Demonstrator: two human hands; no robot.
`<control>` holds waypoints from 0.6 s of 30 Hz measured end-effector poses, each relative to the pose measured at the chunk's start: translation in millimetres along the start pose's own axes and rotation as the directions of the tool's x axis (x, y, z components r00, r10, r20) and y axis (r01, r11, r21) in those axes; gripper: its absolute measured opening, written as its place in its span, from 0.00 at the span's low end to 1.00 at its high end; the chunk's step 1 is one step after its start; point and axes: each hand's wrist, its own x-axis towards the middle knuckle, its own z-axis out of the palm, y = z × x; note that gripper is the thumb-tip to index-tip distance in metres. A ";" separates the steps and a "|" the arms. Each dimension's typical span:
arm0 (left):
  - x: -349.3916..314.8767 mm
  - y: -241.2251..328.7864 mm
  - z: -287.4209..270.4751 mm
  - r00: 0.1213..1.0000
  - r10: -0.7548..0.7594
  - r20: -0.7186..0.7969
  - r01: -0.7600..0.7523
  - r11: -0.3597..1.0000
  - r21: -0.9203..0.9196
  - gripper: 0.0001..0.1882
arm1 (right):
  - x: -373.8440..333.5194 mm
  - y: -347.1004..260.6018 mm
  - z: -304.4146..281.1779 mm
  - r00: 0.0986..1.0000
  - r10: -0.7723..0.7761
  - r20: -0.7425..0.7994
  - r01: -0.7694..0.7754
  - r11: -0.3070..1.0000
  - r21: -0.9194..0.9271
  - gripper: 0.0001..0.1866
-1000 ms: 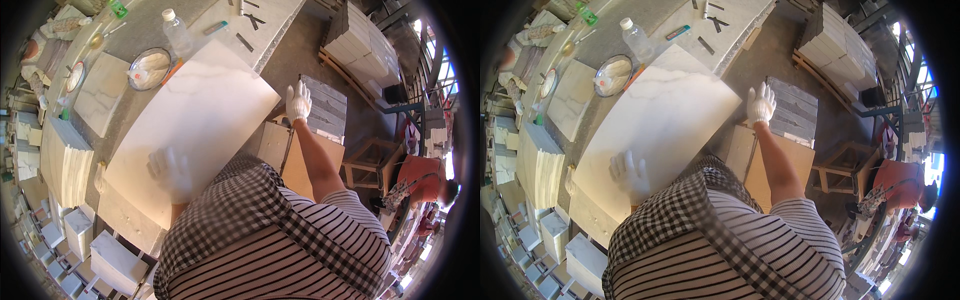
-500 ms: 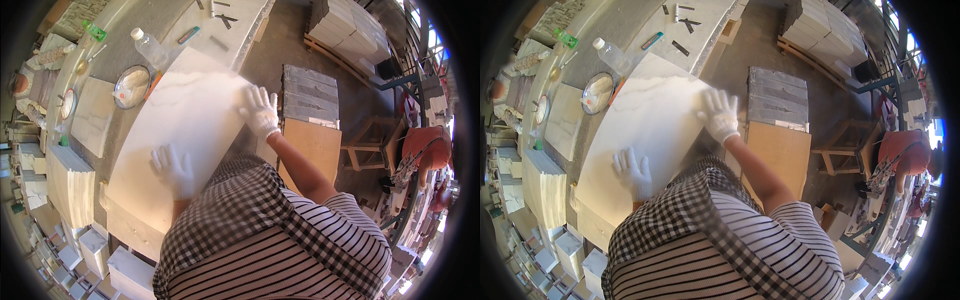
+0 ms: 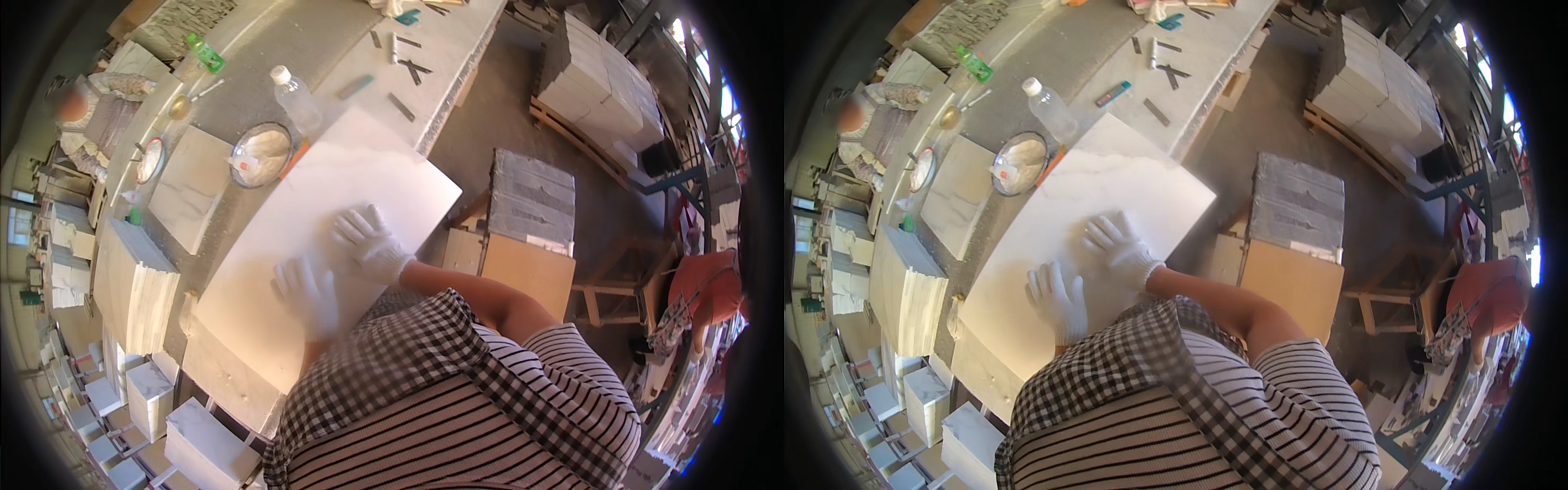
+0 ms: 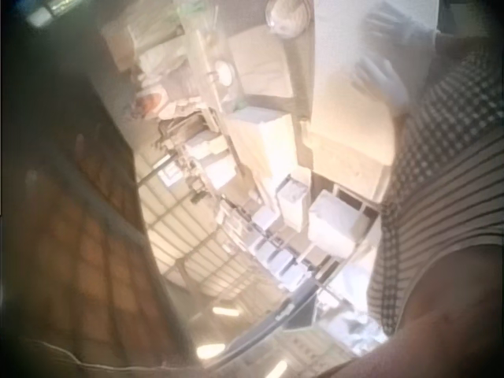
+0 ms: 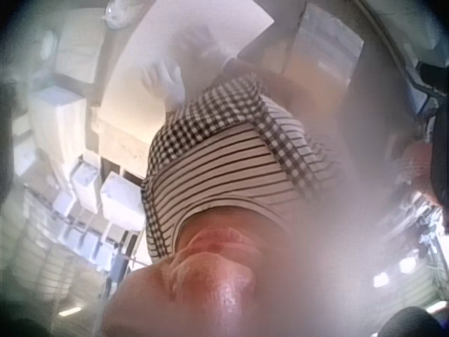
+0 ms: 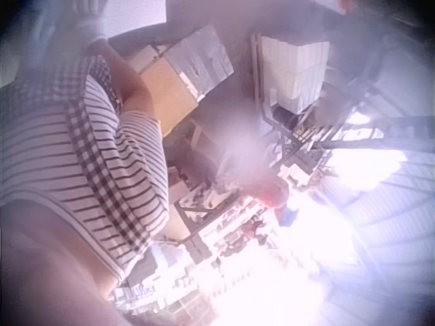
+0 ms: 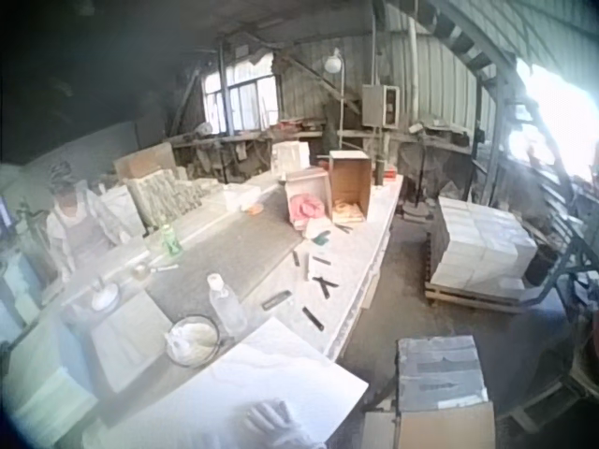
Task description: The person wipes a large white stone slab on a workbench with gloved hands, repeatedly rubbing the surface. The person then uses a small metal scraper to remove residue from the slab, continuing to wipe and scrape across the surface.
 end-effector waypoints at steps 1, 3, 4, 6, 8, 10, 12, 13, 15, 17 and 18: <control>0.1 -1.9 0.6 1.000 -0.011 -0.014 0.011 1.000 0.008 0.28 | 5.4 6.2 0.3 0.998 -0.033 -0.046 0.039 0.991 0.127 0.38; 2.5 -6.6 1.7 0.998 -0.011 -0.066 0.014 0.999 0.049 0.28 | 21.8 30.5 -0.2 0.983 0.026 -0.180 -0.024 1.000 0.012 0.36; 4.9 -8.2 2.5 0.995 0.003 -0.100 0.005 0.997 0.081 0.29 | 31.2 46.3 -0.8 0.976 0.064 -0.210 -0.074 0.996 -0.044 0.36; 15.9 -12.0 2.9 0.987 0.059 -0.151 -0.042 0.993 0.111 0.30 | 47.3 85.3 -4.3 0.925 0.082 -0.371 -0.106 0.993 -0.045 0.35; 32.3 -13.7 1.1 0.973 0.136 -0.188 -0.117 0.987 0.107 0.31 | 62.1 122.0 -8.7 0.910 0.137 -0.391 -0.172 0.983 -0.056 0.35; 57.5 -9.7 0.9 0.956 0.169 -0.240 -0.143 0.982 0.123 0.32 | 70.3 155.4 -14.3 0.892 0.268 -0.364 -0.305 0.951 -0.049 0.35; 85.9 -0.8 -0.2 0.948 0.163 -0.273 -0.139 0.985 0.107 0.33 | 76.3 167.9 -16.8 0.883 0.243 -0.401 -0.305 0.947 -0.098 0.34; 98.7 4.5 -2.1 0.951 0.142 -0.273 -0.124 0.989 0.084 0.33 | 74.4 162.9 -15.5 0.884 0.152 -0.443 -0.241 0.959 -0.152 0.33; 129.8 16.0 -4.4 0.950 0.126 -0.285 -0.130 0.992 0.007 0.34 | 63.8 135.5 -10.0 0.888 -0.043 -0.458 -0.138 0.925 -0.354 0.32; 164.3 25.3 -4.4 0.947 0.117 -0.300 -0.151 0.984 -0.094 0.34 | 43.6 86.5 -0.1 0.926 -0.164 -0.339 0.037 0.935 -0.352 0.32; 185.3 31.3 -1.4 0.921 0.127 -0.367 -0.168 0.982 -0.082 0.38 | 30.7 61.5 4.7 0.940 -0.206 -0.272 0.151 0.966 -0.210 0.32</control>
